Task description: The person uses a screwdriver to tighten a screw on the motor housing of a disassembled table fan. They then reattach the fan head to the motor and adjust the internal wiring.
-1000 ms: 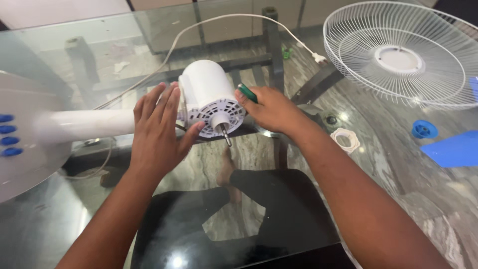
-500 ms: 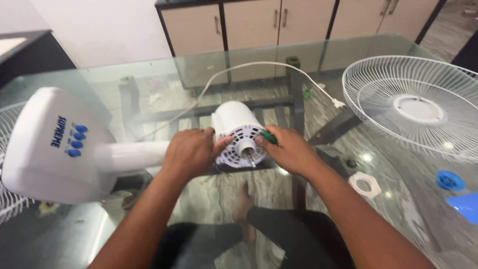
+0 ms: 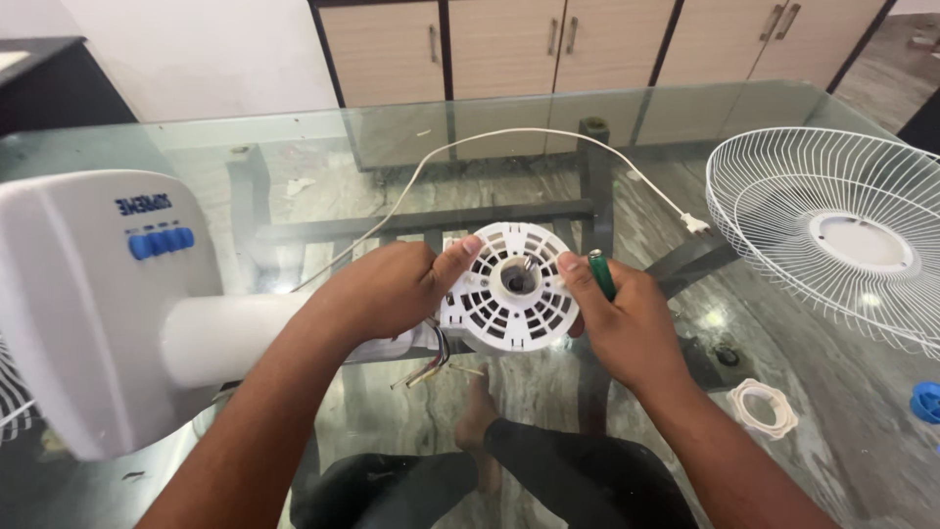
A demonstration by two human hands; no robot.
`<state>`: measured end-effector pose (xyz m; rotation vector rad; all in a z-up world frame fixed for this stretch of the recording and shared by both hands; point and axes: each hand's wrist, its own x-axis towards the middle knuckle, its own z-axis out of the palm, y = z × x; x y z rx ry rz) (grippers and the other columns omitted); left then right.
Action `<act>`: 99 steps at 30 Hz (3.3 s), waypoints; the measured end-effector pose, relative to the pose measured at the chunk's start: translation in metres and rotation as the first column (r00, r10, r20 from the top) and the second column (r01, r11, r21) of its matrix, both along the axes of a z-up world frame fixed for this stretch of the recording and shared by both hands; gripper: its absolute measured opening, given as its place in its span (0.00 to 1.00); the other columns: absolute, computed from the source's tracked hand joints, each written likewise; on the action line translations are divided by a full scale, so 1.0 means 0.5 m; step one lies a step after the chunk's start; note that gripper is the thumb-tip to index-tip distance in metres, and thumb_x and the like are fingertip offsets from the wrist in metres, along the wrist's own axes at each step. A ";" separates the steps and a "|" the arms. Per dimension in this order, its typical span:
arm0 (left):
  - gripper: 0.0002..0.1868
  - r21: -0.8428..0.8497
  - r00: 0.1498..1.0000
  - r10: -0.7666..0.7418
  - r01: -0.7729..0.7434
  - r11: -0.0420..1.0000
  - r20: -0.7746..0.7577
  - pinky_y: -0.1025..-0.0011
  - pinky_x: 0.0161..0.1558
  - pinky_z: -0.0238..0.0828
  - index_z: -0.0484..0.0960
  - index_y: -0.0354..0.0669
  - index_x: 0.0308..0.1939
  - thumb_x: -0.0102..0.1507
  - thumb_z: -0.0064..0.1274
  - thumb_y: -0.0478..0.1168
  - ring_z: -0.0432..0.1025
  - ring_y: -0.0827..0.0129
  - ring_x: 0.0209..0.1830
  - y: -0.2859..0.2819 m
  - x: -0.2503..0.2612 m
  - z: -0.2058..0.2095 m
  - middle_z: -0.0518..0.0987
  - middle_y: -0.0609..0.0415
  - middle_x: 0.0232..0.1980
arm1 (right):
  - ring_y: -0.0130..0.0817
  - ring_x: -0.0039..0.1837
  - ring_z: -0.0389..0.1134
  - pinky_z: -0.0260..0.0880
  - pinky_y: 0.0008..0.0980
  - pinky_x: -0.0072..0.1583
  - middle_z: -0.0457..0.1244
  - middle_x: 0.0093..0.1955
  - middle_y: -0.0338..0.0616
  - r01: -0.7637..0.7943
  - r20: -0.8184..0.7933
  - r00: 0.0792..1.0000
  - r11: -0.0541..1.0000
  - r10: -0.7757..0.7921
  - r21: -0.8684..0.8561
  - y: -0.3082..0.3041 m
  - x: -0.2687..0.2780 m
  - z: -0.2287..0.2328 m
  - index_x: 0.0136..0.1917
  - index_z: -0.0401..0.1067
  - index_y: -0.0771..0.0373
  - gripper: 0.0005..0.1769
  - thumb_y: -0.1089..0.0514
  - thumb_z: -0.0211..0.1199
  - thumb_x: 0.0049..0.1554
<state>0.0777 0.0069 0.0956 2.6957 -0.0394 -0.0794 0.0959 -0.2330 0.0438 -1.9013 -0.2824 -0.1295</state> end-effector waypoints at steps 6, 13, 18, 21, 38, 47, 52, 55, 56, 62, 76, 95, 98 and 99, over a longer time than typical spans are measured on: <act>0.50 -0.013 0.993 0.017 -0.019 1.000 -0.116 0.51 0.47 0.74 0.84 0.30 0.26 0.68 0.21 0.71 0.80 0.46 0.34 0.022 0.028 -0.004 0.83 0.36 0.30 | 0.22 0.34 0.65 0.63 0.26 0.38 0.66 0.30 0.37 -0.045 0.081 0.996 0.998 0.042 0.031 0.009 0.007 -0.018 0.43 0.78 0.66 0.27 0.40 0.54 0.66; 0.49 0.027 0.937 0.033 -0.025 0.999 -0.347 0.52 0.59 0.73 0.88 0.38 0.45 0.64 0.21 0.74 0.82 0.51 0.50 0.055 0.010 0.008 0.86 0.36 0.45 | 0.22 0.30 0.67 0.64 0.26 0.34 0.65 0.26 0.37 -0.075 0.124 0.989 0.996 0.081 -0.057 0.025 -0.029 -0.016 0.44 0.79 0.63 0.23 0.42 0.56 0.62; 0.46 0.049 0.951 0.106 -0.096 0.994 -0.290 0.51 0.57 0.74 0.88 0.37 0.46 0.66 0.26 0.72 0.81 0.49 0.50 0.045 -0.007 0.019 0.86 0.35 0.45 | 0.22 0.32 0.65 0.64 0.27 0.36 0.63 0.27 0.37 -0.096 0.132 0.986 0.995 0.097 -0.010 0.029 -0.029 -0.010 0.42 0.77 0.64 0.24 0.42 0.57 0.64; 0.42 -0.004 0.973 0.065 -0.067 0.998 -0.222 0.53 0.52 0.78 0.86 0.37 0.49 0.68 0.32 0.71 0.83 0.46 0.44 0.042 -0.015 0.024 0.86 0.36 0.42 | 0.20 0.38 0.62 0.63 0.27 0.40 0.65 0.32 0.35 -0.128 0.261 0.958 0.992 0.122 0.008 0.025 -0.026 -0.023 0.45 0.77 0.64 0.23 0.42 0.57 0.66; 0.20 -0.189 0.989 -0.108 0.126 0.974 0.103 0.63 0.52 0.74 0.80 0.41 0.60 0.71 0.37 0.43 0.80 0.58 0.46 0.028 -0.013 0.015 0.86 0.43 0.48 | 0.19 0.41 0.57 0.56 0.21 0.42 0.60 0.44 0.34 -0.353 0.327 0.912 0.879 0.247 0.319 -0.011 0.031 0.021 0.60 0.68 0.64 0.20 0.44 0.52 0.71; 0.20 -0.506 0.978 -0.200 0.204 0.838 0.063 0.69 0.53 0.75 0.78 0.40 0.60 0.68 0.38 0.40 0.81 0.66 0.48 0.059 0.007 -0.002 0.86 0.49 0.52 | 0.24 0.53 0.71 0.76 0.24 0.55 0.68 0.51 0.41 -0.600 0.576 0.684 0.794 0.448 0.095 0.035 -0.024 0.275 0.58 0.70 0.66 0.12 0.61 0.70 0.66; 0.20 -0.507 0.971 -0.232 0.227 0.831 0.054 0.69 0.53 0.74 0.79 0.40 0.60 0.67 0.39 0.38 0.80 0.67 0.48 0.065 0.010 0.006 0.86 0.49 0.50 | 0.29 0.55 0.77 0.79 0.30 0.57 0.72 0.50 0.46 -0.461 0.508 0.771 0.887 0.384 0.028 0.076 -0.020 0.304 0.57 0.73 0.66 0.14 0.61 0.68 0.58; 0.20 -0.542 0.976 -0.215 0.197 0.817 0.031 0.69 0.53 0.74 0.78 0.41 0.60 0.68 0.40 0.37 0.80 0.66 0.48 0.075 0.011 -0.011 0.86 0.50 0.50 | 0.28 0.54 0.77 0.79 0.28 0.55 0.73 0.49 0.44 -0.458 0.465 0.775 0.887 0.428 -0.053 0.101 -0.010 0.282 0.60 0.71 0.65 0.18 0.58 0.68 0.57; 0.19 -0.563 0.975 -0.219 0.201 0.802 0.035 0.68 0.53 0.75 0.79 0.40 0.60 0.68 0.39 0.38 0.80 0.65 0.49 0.076 0.012 -0.015 0.86 0.49 0.50 | 0.27 0.54 0.77 0.79 0.27 0.55 0.73 0.49 0.43 -0.469 0.462 0.762 0.879 0.454 -0.088 0.107 -0.008 0.273 0.61 0.70 0.64 0.20 0.57 0.68 0.57; 0.18 -0.712 0.920 0.186 0.127 0.691 0.345 0.64 0.62 0.75 0.73 0.39 0.62 0.70 0.38 0.41 0.81 0.63 0.58 0.082 0.008 0.053 0.87 0.47 0.53 | 0.27 0.49 0.76 0.80 0.30 0.51 0.75 0.44 0.39 -0.318 0.315 0.856 0.897 0.411 -0.307 0.126 0.013 0.255 0.63 0.67 0.57 0.24 0.51 0.69 0.57; 0.25 -0.596 0.922 0.139 0.112 0.795 0.360 0.71 0.40 0.80 0.77 0.35 0.57 0.63 0.58 0.49 0.85 0.68 0.39 0.101 -0.016 0.055 0.89 0.48 0.36 | 0.30 0.49 0.77 0.76 0.31 0.50 0.71 0.51 0.42 -0.364 0.302 0.832 0.869 0.465 -0.335 0.126 0.002 0.221 0.64 0.74 0.53 0.25 0.56 0.70 0.53; 0.18 -0.794 0.953 0.005 0.249 0.555 0.303 0.64 0.59 0.79 0.80 0.34 0.57 0.65 0.55 0.40 0.81 0.64 0.55 0.077 0.001 0.004 0.85 0.48 0.51 | 0.26 0.50 0.76 0.76 0.27 0.50 0.74 0.48 0.37 -0.456 0.278 0.808 0.851 0.519 -0.261 0.123 0.012 0.228 0.66 0.72 0.55 0.23 0.62 0.64 0.57; 0.21 -0.837 0.944 -0.028 0.306 0.455 0.330 0.64 0.62 0.77 0.77 0.37 0.60 0.65 0.57 0.40 0.80 0.64 0.57 0.081 0.004 0.004 0.85 0.47 0.53 | 0.27 0.50 0.77 0.76 0.27 0.51 0.71 0.49 0.39 -0.502 0.271 0.791 0.835 0.549 -0.226 0.118 0.010 0.228 0.67 0.72 0.55 0.23 0.62 0.63 0.58; 0.22 -0.857 0.937 -0.066 0.340 0.388 0.342 0.64 0.62 0.77 0.74 0.40 0.63 0.65 0.57 0.40 0.80 0.64 0.58 0.084 0.005 0.005 0.85 0.47 0.54 | 0.26 0.51 0.77 0.76 0.27 0.51 0.72 0.49 0.38 -0.499 0.273 0.791 0.835 0.548 -0.230 0.119 0.010 0.229 0.67 0.71 0.55 0.23 0.62 0.63 0.58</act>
